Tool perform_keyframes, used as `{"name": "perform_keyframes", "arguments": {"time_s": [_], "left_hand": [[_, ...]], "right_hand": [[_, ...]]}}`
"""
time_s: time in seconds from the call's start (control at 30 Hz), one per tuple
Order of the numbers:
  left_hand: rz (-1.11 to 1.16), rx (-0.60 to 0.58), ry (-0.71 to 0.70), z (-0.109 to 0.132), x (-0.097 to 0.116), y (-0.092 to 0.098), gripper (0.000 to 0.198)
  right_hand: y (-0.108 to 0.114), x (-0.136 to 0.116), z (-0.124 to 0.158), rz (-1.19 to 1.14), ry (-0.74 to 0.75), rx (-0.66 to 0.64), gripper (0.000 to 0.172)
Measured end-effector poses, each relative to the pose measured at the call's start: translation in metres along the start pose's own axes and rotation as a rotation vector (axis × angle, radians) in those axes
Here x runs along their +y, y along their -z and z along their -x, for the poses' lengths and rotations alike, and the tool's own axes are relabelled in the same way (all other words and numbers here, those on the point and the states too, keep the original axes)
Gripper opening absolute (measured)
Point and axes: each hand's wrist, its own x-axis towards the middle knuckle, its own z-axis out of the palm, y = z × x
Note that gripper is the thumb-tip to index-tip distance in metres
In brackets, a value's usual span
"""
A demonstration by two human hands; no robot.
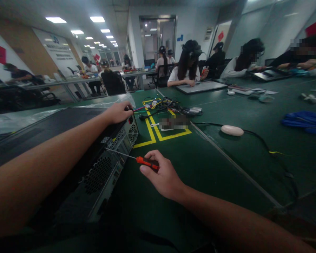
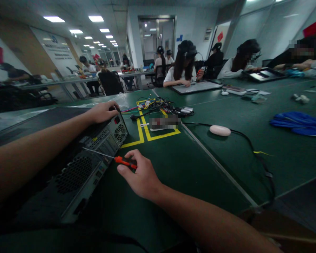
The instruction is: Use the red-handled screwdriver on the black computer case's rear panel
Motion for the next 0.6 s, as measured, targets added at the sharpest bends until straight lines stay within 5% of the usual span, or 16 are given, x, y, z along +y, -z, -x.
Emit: {"name": "perform_keyframes", "arguments": {"time_s": [0.1,0.6], "left_hand": [[-0.004,-0.002,-0.003,0.0003,0.0004,0.0006,0.047],[-0.037,-0.035,-0.008,-0.0009,-0.0006,0.0031,0.051]], "right_hand": [[0.0011,-0.0027,0.0014,0.015,-0.017,0.011,0.031],[0.0062,-0.0026,-0.0007,0.012,0.06,0.015,0.016]]}}
